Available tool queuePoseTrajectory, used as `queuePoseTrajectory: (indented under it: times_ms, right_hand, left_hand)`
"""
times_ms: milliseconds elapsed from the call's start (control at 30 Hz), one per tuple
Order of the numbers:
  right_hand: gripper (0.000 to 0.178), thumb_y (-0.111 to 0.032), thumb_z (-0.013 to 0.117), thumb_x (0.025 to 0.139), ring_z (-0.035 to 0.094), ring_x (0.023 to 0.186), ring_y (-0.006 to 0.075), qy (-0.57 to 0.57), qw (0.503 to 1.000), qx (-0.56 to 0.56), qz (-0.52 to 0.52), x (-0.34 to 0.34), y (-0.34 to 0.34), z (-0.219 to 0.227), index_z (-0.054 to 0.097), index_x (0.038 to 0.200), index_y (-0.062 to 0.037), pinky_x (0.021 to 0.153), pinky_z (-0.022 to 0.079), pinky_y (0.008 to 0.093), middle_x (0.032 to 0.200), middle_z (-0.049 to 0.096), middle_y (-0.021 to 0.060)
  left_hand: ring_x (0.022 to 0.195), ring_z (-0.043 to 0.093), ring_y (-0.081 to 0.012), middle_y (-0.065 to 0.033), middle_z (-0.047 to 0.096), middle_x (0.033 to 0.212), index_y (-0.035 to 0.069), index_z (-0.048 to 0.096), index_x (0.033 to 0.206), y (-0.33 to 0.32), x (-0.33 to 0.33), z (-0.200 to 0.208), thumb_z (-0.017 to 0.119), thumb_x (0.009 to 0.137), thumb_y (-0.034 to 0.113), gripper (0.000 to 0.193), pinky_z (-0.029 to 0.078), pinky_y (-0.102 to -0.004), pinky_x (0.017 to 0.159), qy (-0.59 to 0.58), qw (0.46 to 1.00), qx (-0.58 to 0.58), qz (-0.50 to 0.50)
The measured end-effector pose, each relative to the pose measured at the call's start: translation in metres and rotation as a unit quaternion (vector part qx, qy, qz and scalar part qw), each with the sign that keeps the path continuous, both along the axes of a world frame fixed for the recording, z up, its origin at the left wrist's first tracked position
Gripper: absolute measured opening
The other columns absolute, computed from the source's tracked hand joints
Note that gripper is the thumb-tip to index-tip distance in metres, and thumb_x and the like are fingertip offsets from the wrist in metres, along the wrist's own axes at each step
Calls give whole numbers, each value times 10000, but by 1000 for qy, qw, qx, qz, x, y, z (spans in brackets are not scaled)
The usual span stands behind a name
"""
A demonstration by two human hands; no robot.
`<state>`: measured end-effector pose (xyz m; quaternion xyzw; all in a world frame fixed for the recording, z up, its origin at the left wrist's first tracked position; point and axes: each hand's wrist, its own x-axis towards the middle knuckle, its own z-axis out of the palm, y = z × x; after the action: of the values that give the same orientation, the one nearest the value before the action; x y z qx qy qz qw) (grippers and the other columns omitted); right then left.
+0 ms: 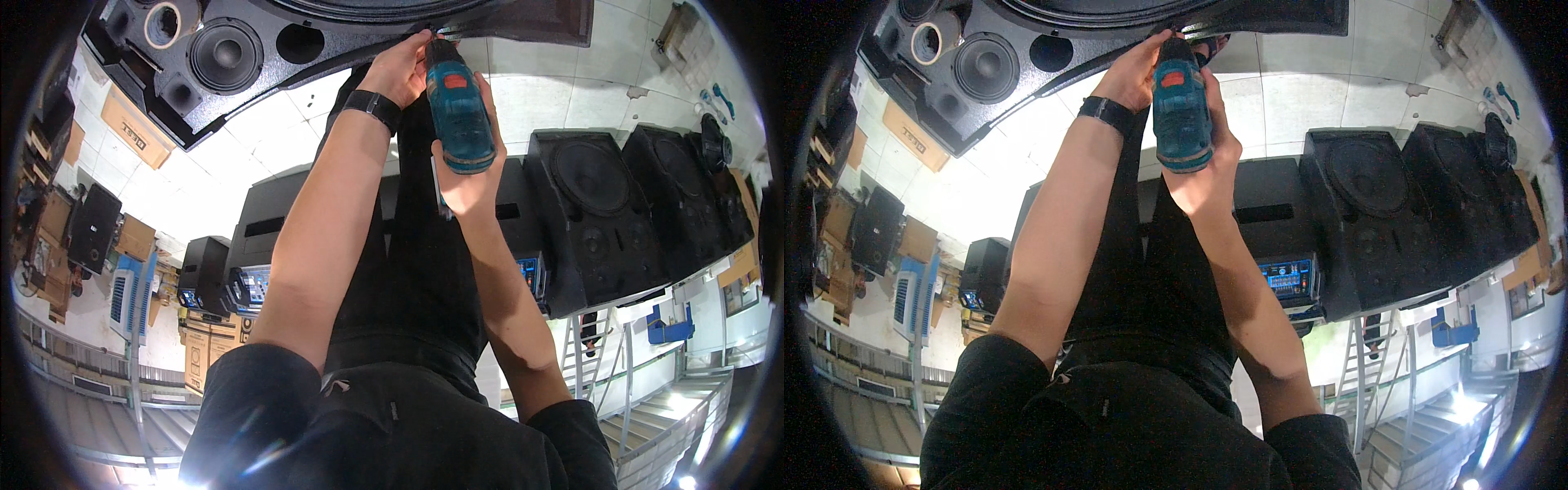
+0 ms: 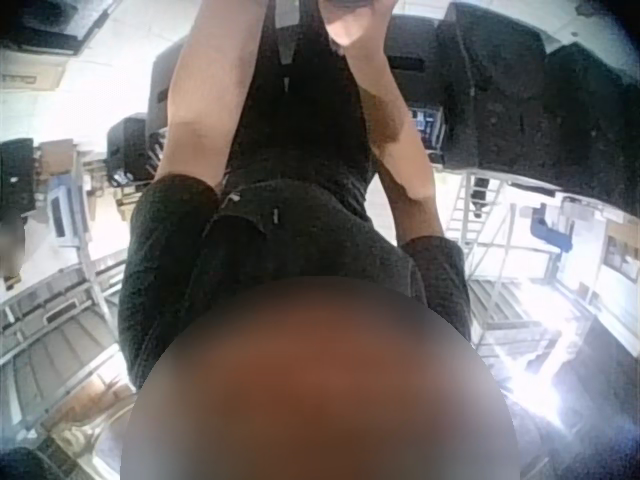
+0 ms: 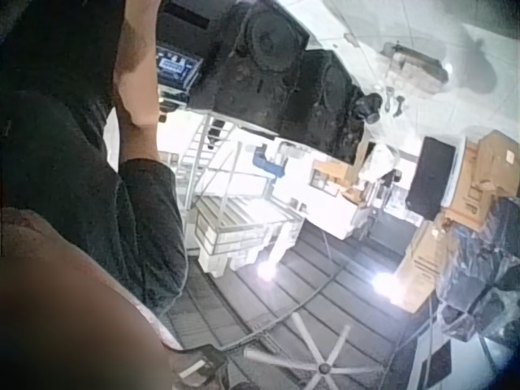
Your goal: The person uses a cordless drill to drive screws into the frame of a large speaker. They repeatedly position the drill, drive screws, and reposition the speaker to access different screw holes around the perimeter.
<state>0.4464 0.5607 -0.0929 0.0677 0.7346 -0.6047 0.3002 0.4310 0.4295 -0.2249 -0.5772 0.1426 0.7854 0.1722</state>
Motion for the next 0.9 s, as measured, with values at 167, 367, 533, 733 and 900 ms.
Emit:
queuePoseTrajectory:
  times_ms: [167, 367, 533, 733, 900]
  right_hand:
    - [913, 129, 651, 747, 551, 1387, 193, 45, 997, 50, 38, -4, 0, -2, 398, 1610, -24, 1178, 451, 323, 1536, 544, 124]
    - [890, 110, 667, 773, 558, 1375, 182, 23, 999, 24, 22, -4, -2, 1, 405, 1611, -39, 1186, 446, 309, 1550, 532, 107]
    - [916, 22, 819, 830, 660, 1112, 130, -61, 997, -36, -44, -3, -5, 1, 372, 1625, -67, 975, 550, 283, 1292, 678, 92]
    - [927, 25, 818, 824, 661, 1123, 132, -47, 998, 22, -21, -5, -13, 4, 363, 1626, -61, 984, 552, 290, 1286, 688, 97]
    - [935, 23, 822, 819, 667, 1129, 144, 1, 999, 54, 10, -7, -20, 9, 359, 1627, -57, 996, 551, 294, 1303, 690, 106]
  left_hand:
    - [1058, 732, -212, -161, 728, 1137, -12, 630, 1204, 1, 1, -7, 598, 1099, 196, 236, 617, -324, 968, 12, 1000, -18, -16]
    - [1064, 722, -255, -168, 713, 1137, -31, 622, 1243, 0, 4, -5, 566, 1114, 239, 305, 616, -367, 988, 50, 997, 42, 48]
    - [1052, 718, -246, -166, 713, 1125, -25, 648, 1196, 4, 1, 3, 584, 1105, 243, 291, 615, -367, 988, -11, 999, -21, 22]
    - [950, 738, -224, -148, 729, 1046, -15, 666, 1142, -2, 1, -3, 592, 1100, 238, 268, 652, -358, 874, 4, 999, 32, 40]
    - [898, 738, -225, -155, 732, 1037, -19, 663, 1128, -2, 6, -11, 591, 1095, 229, 260, 658, -354, 823, 19, 997, 43, 57]
